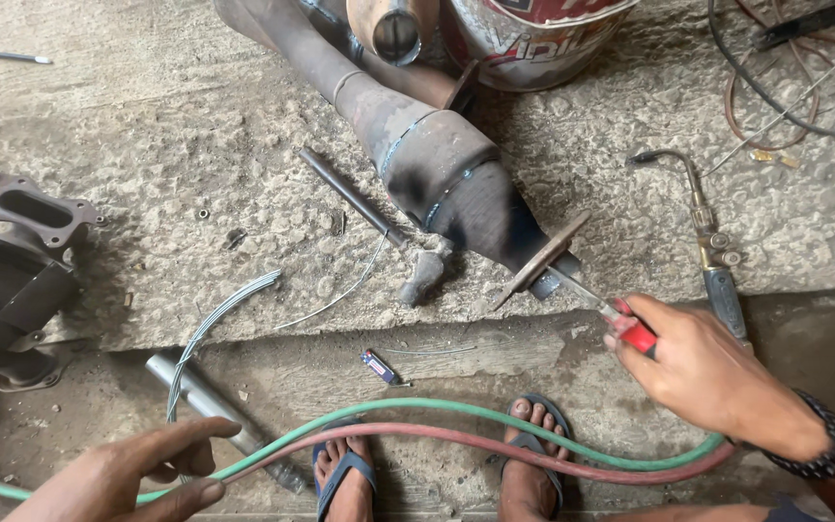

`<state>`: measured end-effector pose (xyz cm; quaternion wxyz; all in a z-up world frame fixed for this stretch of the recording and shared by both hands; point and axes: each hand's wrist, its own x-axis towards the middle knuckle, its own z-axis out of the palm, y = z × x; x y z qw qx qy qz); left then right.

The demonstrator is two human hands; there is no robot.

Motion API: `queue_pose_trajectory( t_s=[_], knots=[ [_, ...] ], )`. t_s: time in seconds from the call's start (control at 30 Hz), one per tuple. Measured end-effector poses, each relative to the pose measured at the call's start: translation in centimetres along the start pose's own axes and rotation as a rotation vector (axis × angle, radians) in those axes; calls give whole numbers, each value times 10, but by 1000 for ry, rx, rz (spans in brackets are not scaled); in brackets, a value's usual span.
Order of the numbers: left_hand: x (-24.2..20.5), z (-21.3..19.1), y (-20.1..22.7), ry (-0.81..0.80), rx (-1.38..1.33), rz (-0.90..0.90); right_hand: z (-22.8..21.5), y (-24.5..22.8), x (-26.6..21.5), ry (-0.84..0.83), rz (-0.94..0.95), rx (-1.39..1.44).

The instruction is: The person welds a metal pipe using a welding torch and filler rod. They hold the torch in one hand and the rod in the other, creating sparks as they fuse the metal. The person briefly uses pliers to adjust the pipe before resuming welding.

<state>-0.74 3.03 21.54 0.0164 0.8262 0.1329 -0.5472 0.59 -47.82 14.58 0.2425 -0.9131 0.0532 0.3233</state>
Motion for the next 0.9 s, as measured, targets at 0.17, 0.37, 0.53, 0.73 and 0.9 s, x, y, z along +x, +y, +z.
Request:
queue_pose_trajectory(
  t_s=[0.17, 0.37, 0.53, 0.73, 0.9],
  knots=[
    [2, -1, -2, -15, 26, 27, 28, -1, -5, -66, -1, -14],
    [0, -11, 3, 3, 30, 89, 119, 6, 10, 192, -184, -154],
    [-7, -19, 4, 15, -12, 186, 98, 3, 11, 47, -174, -211],
    [-5, -8, -9, 95, -91, 370, -21, -11, -4, -33, 95, -448],
    [-12, -9, -7, 61, -122, 475, -44, 74, 17, 278, -107, -110]
  ],
)
